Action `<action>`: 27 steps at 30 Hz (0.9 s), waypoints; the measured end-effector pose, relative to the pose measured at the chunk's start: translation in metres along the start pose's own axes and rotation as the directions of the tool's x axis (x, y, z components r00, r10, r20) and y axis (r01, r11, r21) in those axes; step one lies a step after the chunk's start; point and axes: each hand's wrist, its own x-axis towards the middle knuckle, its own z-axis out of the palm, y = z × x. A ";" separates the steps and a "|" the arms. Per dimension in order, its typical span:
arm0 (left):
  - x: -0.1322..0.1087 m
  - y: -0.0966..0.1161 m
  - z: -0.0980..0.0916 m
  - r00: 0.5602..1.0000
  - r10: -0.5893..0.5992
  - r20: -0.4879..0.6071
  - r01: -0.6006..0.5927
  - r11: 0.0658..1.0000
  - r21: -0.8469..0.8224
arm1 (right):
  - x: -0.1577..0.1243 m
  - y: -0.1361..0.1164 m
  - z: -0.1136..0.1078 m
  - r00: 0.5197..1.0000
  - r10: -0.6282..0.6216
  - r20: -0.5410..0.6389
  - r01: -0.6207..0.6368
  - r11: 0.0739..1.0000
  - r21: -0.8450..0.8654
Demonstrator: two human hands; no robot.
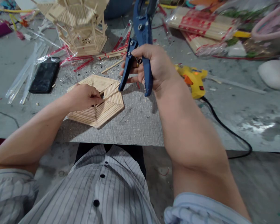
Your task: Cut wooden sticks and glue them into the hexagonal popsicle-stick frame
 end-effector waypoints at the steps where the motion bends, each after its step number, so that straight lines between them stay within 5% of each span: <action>1: 0.000 0.000 0.000 1.000 0.002 0.001 -0.002 1.000 -0.001 | 0.000 0.000 0.000 1.000 0.000 0.000 0.000 1.000 0.000; 14: 0.002 -0.001 0.005 0.994 0.020 -0.104 -0.022 1.000 -0.017 | -0.002 0.000 0.000 1.000 -0.012 -0.004 0.012 1.000 -0.009; 27: 0.000 0.002 0.006 0.997 0.012 -0.072 -0.011 1.000 0.018 | -0.003 -0.001 0.000 1.000 0.003 0.015 -0.003 1.000 -0.001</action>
